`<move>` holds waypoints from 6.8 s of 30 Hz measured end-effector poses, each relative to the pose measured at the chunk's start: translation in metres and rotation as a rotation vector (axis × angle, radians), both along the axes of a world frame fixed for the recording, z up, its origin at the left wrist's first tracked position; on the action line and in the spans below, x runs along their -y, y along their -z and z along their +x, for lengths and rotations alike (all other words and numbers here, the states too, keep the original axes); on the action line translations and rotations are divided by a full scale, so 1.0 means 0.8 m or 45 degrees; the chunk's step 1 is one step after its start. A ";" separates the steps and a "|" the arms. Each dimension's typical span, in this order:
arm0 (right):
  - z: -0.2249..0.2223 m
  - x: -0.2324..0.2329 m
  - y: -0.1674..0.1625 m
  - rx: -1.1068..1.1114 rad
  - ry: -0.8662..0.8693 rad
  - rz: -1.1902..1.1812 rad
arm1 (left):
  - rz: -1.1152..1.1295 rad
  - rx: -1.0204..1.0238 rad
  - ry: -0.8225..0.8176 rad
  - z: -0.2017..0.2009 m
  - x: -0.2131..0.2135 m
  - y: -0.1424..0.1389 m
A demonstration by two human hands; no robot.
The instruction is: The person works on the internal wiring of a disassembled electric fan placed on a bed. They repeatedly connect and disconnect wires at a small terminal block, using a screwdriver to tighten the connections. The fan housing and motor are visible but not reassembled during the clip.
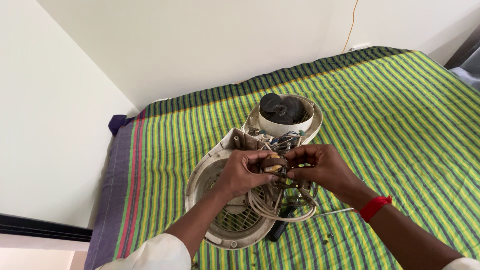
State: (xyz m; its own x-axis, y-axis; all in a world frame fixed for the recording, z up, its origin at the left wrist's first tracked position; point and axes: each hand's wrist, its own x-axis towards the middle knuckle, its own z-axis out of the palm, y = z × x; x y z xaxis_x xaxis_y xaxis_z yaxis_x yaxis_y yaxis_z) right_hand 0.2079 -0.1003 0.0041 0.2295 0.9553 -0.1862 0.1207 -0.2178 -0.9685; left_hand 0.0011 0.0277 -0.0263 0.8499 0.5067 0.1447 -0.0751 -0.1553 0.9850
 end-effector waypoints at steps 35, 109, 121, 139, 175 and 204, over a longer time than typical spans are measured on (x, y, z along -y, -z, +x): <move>0.014 -0.002 0.021 -0.074 0.004 0.018 | 0.030 -0.089 -0.028 0.004 -0.001 -0.006; -0.159 0.110 0.141 0.636 -0.277 0.122 | 0.225 -0.087 -0.069 0.004 -0.010 0.016; -0.077 0.097 0.056 -0.396 0.430 0.234 | 0.274 0.003 -0.259 -0.004 0.030 0.000; -0.066 0.048 0.012 -0.194 0.612 0.092 | 0.097 0.093 -0.300 -0.001 0.043 0.017; -0.083 0.047 -0.006 0.277 0.626 -0.039 | -0.024 0.112 -0.194 -0.005 0.042 0.011; -0.067 0.041 0.004 0.033 0.472 0.092 | 0.741 0.027 -0.139 -0.008 0.045 -0.029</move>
